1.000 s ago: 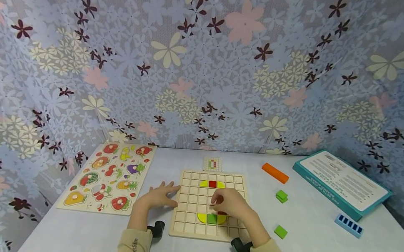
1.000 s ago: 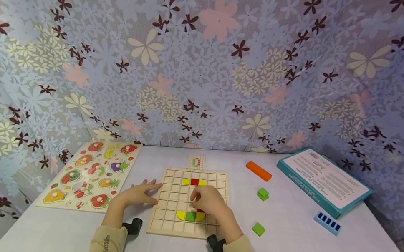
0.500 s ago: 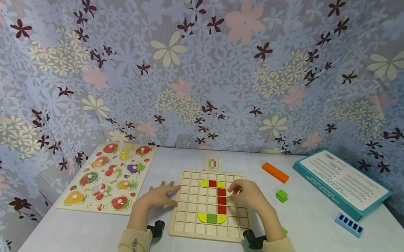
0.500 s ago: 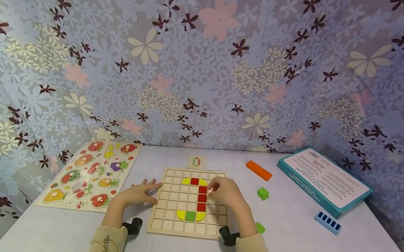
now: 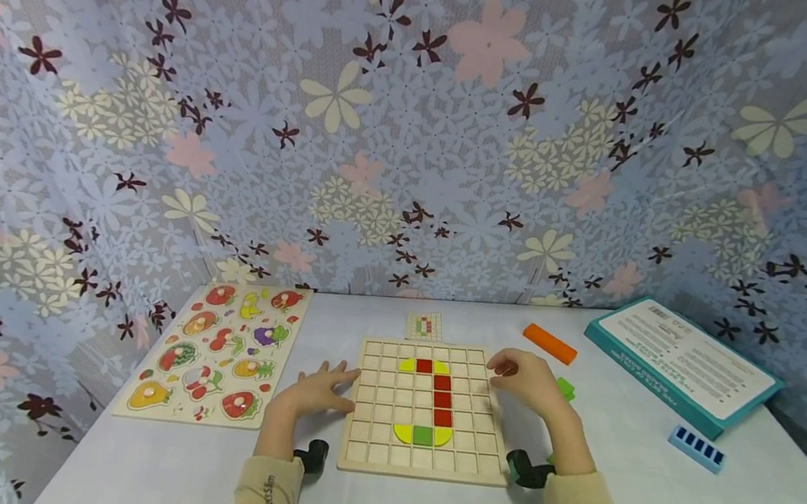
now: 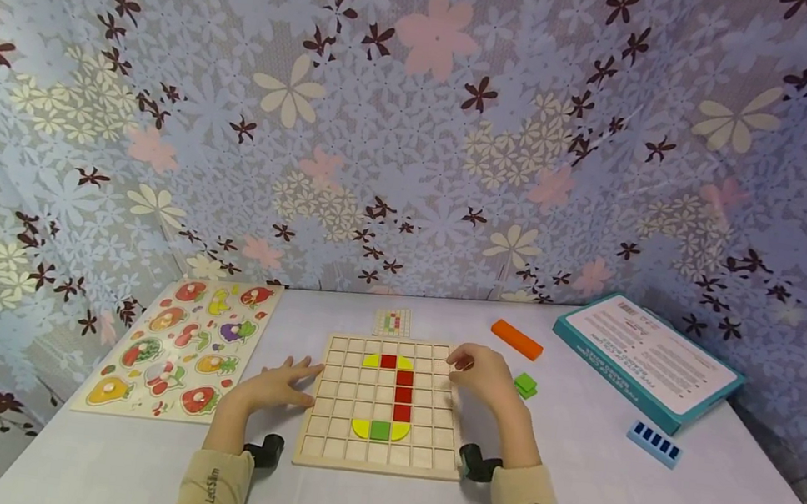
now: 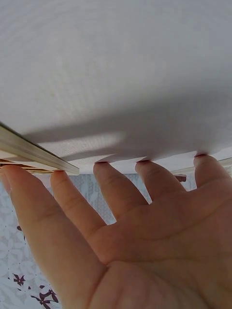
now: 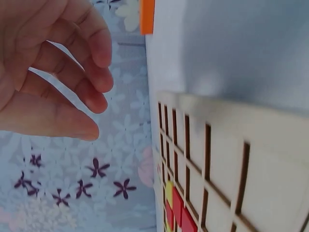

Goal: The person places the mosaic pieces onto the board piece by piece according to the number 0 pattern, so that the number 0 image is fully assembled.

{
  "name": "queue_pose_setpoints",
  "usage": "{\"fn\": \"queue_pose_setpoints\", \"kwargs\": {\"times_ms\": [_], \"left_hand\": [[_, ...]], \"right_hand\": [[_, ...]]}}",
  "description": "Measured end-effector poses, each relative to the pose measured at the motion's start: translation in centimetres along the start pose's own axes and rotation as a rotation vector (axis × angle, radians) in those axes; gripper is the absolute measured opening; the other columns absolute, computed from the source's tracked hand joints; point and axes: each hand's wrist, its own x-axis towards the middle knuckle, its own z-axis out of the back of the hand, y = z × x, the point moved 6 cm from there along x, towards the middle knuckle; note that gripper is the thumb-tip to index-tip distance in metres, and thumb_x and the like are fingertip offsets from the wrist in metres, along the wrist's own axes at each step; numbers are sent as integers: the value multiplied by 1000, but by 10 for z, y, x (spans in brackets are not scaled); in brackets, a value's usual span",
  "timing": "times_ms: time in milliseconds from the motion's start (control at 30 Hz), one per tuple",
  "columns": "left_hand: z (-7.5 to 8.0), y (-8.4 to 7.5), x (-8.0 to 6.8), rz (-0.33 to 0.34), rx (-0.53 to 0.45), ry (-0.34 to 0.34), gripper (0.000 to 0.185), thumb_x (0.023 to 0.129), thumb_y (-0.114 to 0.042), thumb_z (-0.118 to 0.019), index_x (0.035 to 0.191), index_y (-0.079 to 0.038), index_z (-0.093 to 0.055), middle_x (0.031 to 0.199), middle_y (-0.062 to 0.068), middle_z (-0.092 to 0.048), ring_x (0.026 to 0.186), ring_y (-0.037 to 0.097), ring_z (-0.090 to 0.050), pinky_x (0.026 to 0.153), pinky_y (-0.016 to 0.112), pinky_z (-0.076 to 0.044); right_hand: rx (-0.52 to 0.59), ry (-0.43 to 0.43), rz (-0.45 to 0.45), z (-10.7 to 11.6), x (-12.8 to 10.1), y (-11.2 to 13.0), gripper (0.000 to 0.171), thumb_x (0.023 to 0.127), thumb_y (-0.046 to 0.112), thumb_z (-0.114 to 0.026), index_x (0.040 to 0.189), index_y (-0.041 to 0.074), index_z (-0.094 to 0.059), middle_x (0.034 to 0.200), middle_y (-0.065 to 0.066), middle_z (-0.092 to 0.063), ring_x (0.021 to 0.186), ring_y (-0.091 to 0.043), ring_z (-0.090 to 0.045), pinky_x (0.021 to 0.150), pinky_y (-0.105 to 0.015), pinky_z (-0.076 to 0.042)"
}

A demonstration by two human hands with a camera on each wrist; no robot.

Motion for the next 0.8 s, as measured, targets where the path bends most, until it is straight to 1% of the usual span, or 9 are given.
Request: {"fn": "queue_pose_setpoints", "kwargs": {"times_ms": [100, 200, 300, 400, 533, 667, 800], "left_hand": [[0, 1, 1, 2, 1, 1, 62, 81, -23, -68, 137, -11, -45, 148, 19, -27, 138, 43, -10, 106, 66, 2], [0, 2, 2, 6, 3, 1, 62, 81, -24, -69, 137, -11, -45, 148, 18, -27, 138, 42, -10, 106, 66, 2], [-1, 3, 3, 11, 1, 1, 63, 80, -24, -69, 137, -12, -46, 148, 18, -27, 138, 42, -10, 106, 66, 2], [-1, 3, 3, 15, -1, 0, 63, 80, -24, -70, 137, -12, -46, 148, 18, -28, 138, 42, -9, 106, 66, 2], [-1, 3, 2, 17, -3, -3, 63, 80, -24, -69, 137, -12, -46, 148, 17, -28, 138, 42, -9, 106, 66, 3], [-1, 1, 1, 16, -6, -4, 62, 81, -23, -69, 137, -12, -46, 148, 18, -28, 138, 42, -9, 106, 66, 3], [0, 0, 0, 16, -8, -5, 61, 81, -23, -69, 137, -11, -46, 148, 18, -28, 138, 42, -10, 106, 66, 3]], "right_hand": [[-5, -26, -20, 5, 0, -8, 19, 82, 6, -65, 100, 0, -64, 99, -16, -63, 91, -28, -57, 78, -41, -51], [-11, -45, -43, 10, -1, -16, 21, 82, 5, -64, 103, 0, -64, 106, -18, -63, 99, -33, -55, 84, -47, -48], [-20, -54, -55, 15, -2, -23, 24, 83, 5, -63, 107, -1, -62, 112, -20, -61, 108, -39, -51, 88, -51, -46], [-42, -61, -61, 18, -3, -29, 27, 84, 6, -62, 109, -1, -62, 116, -22, -59, 112, -43, -48, 89, -54, -44], [-84, -66, -87, 22, -4, -38, 32, 83, 7, -61, 113, -2, -60, 124, -27, -53, 114, -45, -45, 91, -57, -41], [-132, -55, -143, 27, -6, -45, 40, 81, 7, -62, 118, -5, -57, 130, -33, -43, 119, -50, -38, 96, -62, -34], [-220, -7, -218, 29, -8, -52, 50, 80, 10, -64, 123, -9, -51, 134, -40, -30, 121, -57, -29, 98, -66, -28]]}}
